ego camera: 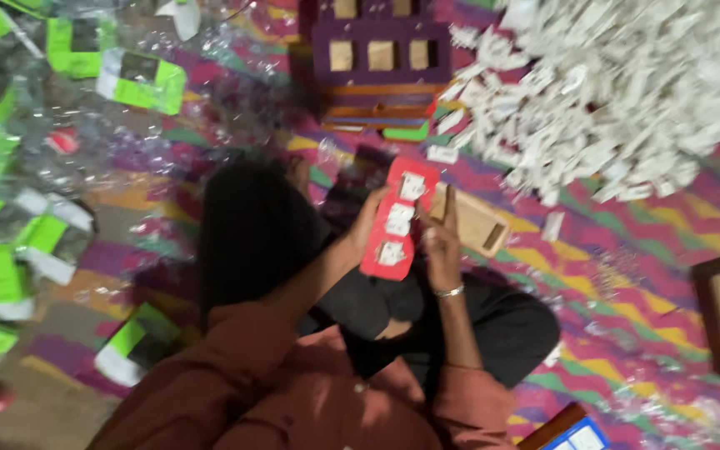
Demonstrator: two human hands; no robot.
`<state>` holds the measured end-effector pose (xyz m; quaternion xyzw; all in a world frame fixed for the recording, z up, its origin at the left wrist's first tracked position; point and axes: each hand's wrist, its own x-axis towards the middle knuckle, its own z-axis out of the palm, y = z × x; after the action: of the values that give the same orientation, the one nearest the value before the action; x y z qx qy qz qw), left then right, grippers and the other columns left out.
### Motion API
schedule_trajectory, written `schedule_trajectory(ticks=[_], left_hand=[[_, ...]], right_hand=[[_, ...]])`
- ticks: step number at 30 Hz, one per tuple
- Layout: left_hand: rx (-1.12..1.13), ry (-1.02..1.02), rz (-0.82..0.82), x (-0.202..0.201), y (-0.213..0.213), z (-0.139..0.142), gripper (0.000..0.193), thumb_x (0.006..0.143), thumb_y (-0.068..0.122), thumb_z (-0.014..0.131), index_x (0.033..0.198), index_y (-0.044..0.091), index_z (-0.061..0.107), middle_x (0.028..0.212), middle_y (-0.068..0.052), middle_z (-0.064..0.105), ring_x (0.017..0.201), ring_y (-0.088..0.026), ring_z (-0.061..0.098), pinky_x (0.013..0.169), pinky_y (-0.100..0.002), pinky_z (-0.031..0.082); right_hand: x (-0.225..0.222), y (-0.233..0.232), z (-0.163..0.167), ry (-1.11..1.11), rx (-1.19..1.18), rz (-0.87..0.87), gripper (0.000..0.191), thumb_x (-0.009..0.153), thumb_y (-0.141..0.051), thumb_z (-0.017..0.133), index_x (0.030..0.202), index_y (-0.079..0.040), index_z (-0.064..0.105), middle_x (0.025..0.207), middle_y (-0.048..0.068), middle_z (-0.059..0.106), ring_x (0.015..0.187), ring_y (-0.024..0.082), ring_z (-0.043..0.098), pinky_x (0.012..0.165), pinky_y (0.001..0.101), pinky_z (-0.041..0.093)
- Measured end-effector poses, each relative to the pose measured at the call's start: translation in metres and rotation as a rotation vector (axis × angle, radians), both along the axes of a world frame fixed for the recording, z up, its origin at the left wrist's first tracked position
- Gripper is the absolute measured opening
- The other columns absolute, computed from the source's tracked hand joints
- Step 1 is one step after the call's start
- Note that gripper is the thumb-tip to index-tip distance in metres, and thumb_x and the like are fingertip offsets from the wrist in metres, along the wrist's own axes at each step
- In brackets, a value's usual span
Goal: The person sits on a floor mat assembling electrical switch and socket plates. They pick white switch modules from a large pile, press them into red, blue, and purple plastic frames, take small screws from a wooden box, and set finished plates aside.
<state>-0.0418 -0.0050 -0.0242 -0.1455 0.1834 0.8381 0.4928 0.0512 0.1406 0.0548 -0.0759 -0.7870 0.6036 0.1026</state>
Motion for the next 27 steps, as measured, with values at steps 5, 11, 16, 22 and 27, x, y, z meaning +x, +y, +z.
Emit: schedule_trajectory(ticks=[5,11,16,22,27], left_hand=[[-0.023,0.011,-0.066,0.009,-0.001,0.021,0.062,0.095,0.060,0.053,0.125,0.007,0.066,0.100,-0.010,0.074,0.081,-0.023,0.072,0.073,-0.040,0.060],[0.123,0.082,-0.046,0.001,-0.006,0.043,0.069,0.092,0.066,0.055,0.122,0.004,0.064,0.095,-0.016,0.073,0.076,-0.032,0.074,0.069,-0.045,0.062],[0.081,-0.038,-0.050,0.005,-0.003,0.050,0.068,0.094,0.062,0.055,0.128,0.004,0.063,0.103,-0.016,0.073,0.082,-0.029,0.073,0.072,-0.049,0.062],[0.111,-0.059,-0.112,0.011,-0.001,0.053,0.067,0.094,0.061,0.056,0.130,0.004,0.062,0.103,-0.015,0.073,0.082,-0.032,0.073,0.074,-0.051,0.063],[0.149,-0.014,-0.096,0.007,-0.003,0.056,0.069,0.094,0.063,0.057,0.130,0.004,0.062,0.101,-0.017,0.073,0.078,-0.036,0.073,0.072,-0.048,0.061]], right_hand=[[-0.002,-0.004,0.004,0.065,-0.050,-0.054,0.090,0.106,-0.072,0.033,0.163,-0.002,0.032,0.176,0.019,0.009,0.161,0.032,0.026,0.121,0.0439,0.040],[0.001,-0.009,-0.005,-0.144,-0.302,-0.042,0.099,0.100,-0.076,0.030,0.171,-0.008,0.024,0.176,0.019,0.034,0.097,0.027,0.041,0.081,0.0392,0.038],[0.000,-0.006,0.005,0.127,-0.357,-0.054,0.106,0.100,-0.082,0.030,0.172,-0.006,0.012,0.180,0.010,0.011,0.164,0.016,0.022,0.126,0.0288,0.037],[-0.005,-0.013,0.014,-0.085,-0.549,-0.009,0.108,0.097,-0.084,0.029,0.169,-0.006,0.018,0.180,0.012,0.013,0.150,0.026,0.032,0.095,0.0205,0.044],[0.002,-0.012,0.011,-0.098,-0.466,-0.015,0.107,0.095,-0.085,0.024,0.165,-0.006,0.027,0.178,0.009,0.008,0.157,0.023,0.023,0.089,0.0196,0.039]])
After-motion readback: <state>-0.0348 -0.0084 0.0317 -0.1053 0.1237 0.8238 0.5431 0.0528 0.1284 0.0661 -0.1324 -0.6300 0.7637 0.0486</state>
